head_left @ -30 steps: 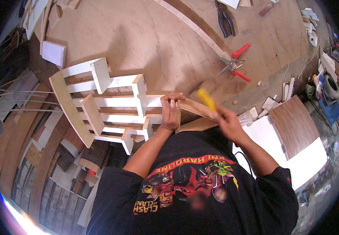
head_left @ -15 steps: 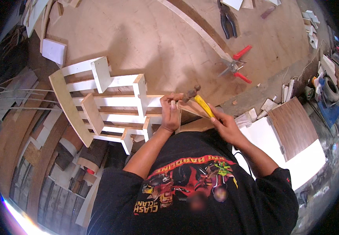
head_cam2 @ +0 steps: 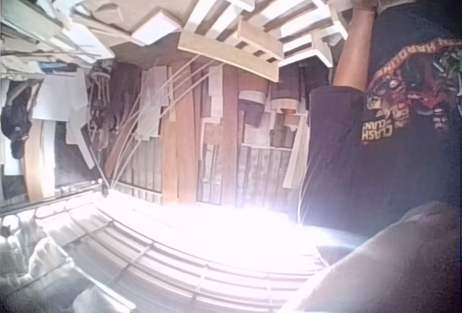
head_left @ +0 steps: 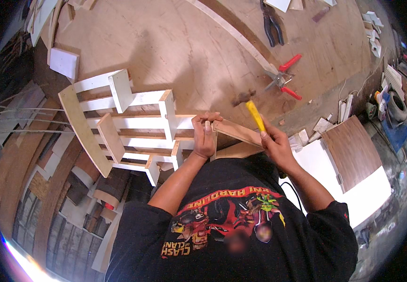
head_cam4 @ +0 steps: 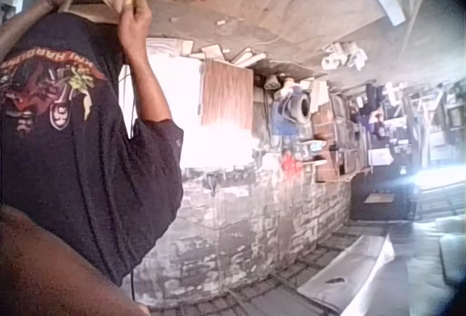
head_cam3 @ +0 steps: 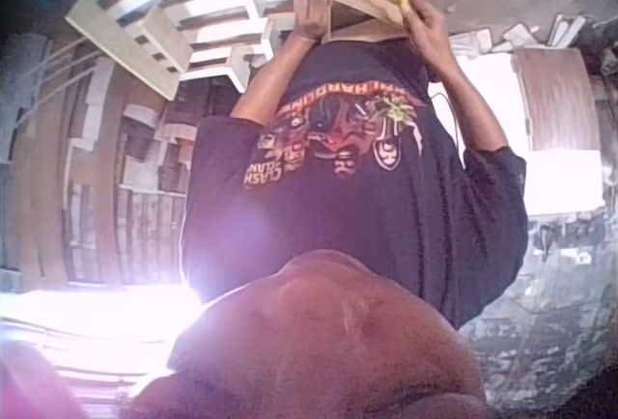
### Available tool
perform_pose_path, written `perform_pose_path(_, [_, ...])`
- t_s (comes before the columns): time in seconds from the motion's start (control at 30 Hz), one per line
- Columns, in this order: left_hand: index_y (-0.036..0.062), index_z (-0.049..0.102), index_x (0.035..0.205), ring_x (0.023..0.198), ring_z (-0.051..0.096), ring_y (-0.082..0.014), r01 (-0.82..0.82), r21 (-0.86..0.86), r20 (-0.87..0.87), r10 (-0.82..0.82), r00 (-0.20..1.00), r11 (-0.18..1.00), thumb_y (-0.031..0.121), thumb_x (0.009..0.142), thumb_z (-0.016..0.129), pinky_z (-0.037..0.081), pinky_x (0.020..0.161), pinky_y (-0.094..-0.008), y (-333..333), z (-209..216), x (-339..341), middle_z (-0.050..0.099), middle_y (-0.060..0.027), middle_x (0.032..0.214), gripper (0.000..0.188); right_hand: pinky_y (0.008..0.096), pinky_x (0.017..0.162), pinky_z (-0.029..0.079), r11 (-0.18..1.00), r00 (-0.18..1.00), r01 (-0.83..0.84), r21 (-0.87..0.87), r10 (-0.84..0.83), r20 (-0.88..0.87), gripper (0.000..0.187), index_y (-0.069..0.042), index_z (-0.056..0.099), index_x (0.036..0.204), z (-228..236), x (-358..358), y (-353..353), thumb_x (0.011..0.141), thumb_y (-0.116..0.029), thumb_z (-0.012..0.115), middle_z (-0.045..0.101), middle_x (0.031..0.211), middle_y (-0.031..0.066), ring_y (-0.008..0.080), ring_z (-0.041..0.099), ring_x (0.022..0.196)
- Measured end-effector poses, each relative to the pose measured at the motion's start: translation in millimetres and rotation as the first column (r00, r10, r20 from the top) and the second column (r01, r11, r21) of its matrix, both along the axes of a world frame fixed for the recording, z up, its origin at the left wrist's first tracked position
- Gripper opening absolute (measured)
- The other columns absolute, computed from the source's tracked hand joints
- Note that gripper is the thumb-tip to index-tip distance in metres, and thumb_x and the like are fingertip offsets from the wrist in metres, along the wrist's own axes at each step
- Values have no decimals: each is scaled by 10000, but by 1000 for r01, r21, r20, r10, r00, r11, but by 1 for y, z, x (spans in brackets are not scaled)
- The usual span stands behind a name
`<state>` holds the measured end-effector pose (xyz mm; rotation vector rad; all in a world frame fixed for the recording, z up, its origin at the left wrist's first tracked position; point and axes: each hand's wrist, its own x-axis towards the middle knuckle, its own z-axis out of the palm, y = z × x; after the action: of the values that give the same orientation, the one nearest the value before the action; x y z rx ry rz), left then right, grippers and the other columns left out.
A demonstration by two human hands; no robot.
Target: The person assembles a wooden shelf by aligning wooden pieces, hammering a nail into the joints, and placing a triangular support piece.
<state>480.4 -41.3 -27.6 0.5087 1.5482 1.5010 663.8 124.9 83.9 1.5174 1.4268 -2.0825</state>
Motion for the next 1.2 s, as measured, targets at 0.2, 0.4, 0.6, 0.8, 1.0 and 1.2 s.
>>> perform_pose_path(0.2, [-4, 355, 1269, 1109, 595, -257, 3, -39, -50, -5, 999, 999, 251, 1099, 363, 304, 1154, -483, -1, 3, -2, 597, -200, 1238, 306, 358, 1134, 377, 971, 970, -230, 72, 234, -58, 512, 15, 425, 1522, 3, -1, -1, 1048, -154, 522, 573, 1452, 208, 250, 525, 1358])
perform_pose_path(0.4, [-6, 355, 1263, 1094, 591, -263, 20, -49, -77, -24, 997, 999, 231, 1103, 346, 344, 1126, -475, 0, 1, -1, 597, -203, 1214, 287, 352, 1147, 365, 970, 971, -222, 97, 230, -70, 510, 10, 423, 1524, -4, 3, -12, 1050, -152, 520, 563, 1464, 200, 234, 517, 1361])
perform_pose_path(0.6, [-20, 363, 1250, 1097, 589, -271, 6, 14, -19, -6, 1000, 1000, 182, 1100, 327, 375, 1104, -458, 2, 0, -3, 597, -207, 1184, 255, 381, 1144, 381, 977, 970, 115, -177, -72, 234, 527, -26, 436, 1524, 3, -6, 4, 1027, -145, 565, 563, 1460, 221, 284, 523, 1372])
perform_pose_path(0.8, [-33, 388, 1253, 1090, 588, -268, 0, -43, -94, -4, 996, 999, 172, 1098, 322, 407, 1063, -433, 2, 3, -2, 596, -206, 1172, 265, 373, 1151, 371, 993, 995, -89, 76, 92, -40, 509, -20, 451, 1513, -9, 6, -2, 1021, -105, 548, 549, 1470, 231, 281, 518, 1376])
perform_pose_path(1.0, [-42, 415, 1250, 1084, 588, -270, 38, -55, -164, -46, 985, 998, 177, 1101, 320, 417, 1043, -433, 2, 0, -4, 591, -195, 1157, 281, 373, 1065, 455, 920, 943, -324, 221, 333, -4, 498, -46, 474, 1503, 0, 1, 0, 1017, -123, 552, 659, 1314, 239, 253, 618, 1259])
perform_pose_path(1.2, [-44, 404, 1245, 1094, 582, -278, 48, -33, -106, -51, 993, 998, 176, 1101, 324, 438, 1025, -441, 6, 12, -7, 554, -198, 1212, 275, 346, 1059, 430, 992, 993, -111, 61, 107, 56, 508, -4, 467, 1504, -15, 6, -2, 1026, -133, 580, 635, 1383, 164, 205, 599, 1217])
